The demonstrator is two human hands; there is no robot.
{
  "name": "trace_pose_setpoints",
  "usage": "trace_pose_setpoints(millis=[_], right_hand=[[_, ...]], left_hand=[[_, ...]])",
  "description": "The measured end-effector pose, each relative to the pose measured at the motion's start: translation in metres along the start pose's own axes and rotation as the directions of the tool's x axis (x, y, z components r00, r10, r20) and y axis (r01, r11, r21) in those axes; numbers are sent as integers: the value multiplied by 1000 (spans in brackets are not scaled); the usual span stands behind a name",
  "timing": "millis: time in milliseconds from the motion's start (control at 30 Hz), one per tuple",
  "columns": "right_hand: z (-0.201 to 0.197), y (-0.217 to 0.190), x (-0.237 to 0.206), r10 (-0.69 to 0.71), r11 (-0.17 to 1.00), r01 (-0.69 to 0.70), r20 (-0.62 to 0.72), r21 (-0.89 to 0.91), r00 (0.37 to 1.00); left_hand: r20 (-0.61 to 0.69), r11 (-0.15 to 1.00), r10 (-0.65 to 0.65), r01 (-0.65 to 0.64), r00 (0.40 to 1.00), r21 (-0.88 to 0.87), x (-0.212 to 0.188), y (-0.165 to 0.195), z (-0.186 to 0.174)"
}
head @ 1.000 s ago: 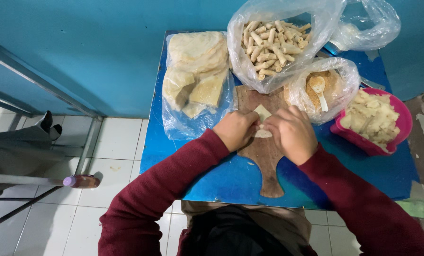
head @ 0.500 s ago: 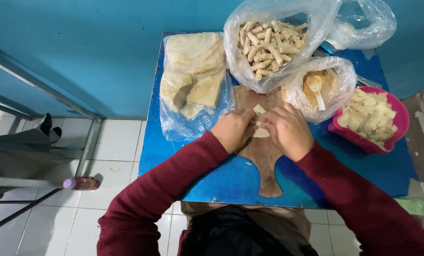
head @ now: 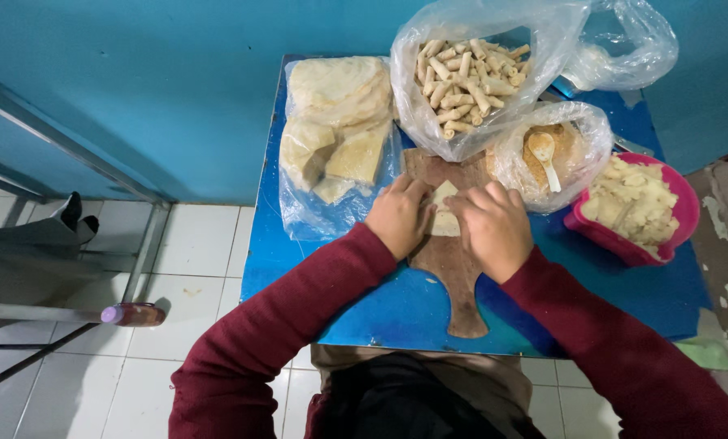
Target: The person layers thin strips of dough into a lattice pattern on a wooden board, sprinkles brown sugar over the dough using a spoon, then rolls and shapes the layered dough into a cylinder by hand and places the finished roll into a plastic bag with other rolled snacks.
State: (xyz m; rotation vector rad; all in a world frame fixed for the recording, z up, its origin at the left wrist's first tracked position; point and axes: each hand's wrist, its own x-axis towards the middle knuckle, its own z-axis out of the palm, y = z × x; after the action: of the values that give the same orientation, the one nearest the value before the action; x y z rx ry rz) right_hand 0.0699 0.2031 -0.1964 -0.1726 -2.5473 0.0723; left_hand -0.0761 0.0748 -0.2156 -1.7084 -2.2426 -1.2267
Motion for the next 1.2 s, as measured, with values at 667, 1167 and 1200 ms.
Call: trace_pose_setpoints(millis=[667,1167,1200], right_hand=[[-24,19,58,306,470,-637,565,610,766],[-45,12,-19,435,483,-626,452,613,779],[-54,12,-31,415,604,-510,305,612,857]], left_hand=[[-52,992,-23,16,998,-126,-7,-6,-5],[284,405,-212,348,935,-845,-22,11,24],[314,398,-239,388,919,-831,-26,15,24]])
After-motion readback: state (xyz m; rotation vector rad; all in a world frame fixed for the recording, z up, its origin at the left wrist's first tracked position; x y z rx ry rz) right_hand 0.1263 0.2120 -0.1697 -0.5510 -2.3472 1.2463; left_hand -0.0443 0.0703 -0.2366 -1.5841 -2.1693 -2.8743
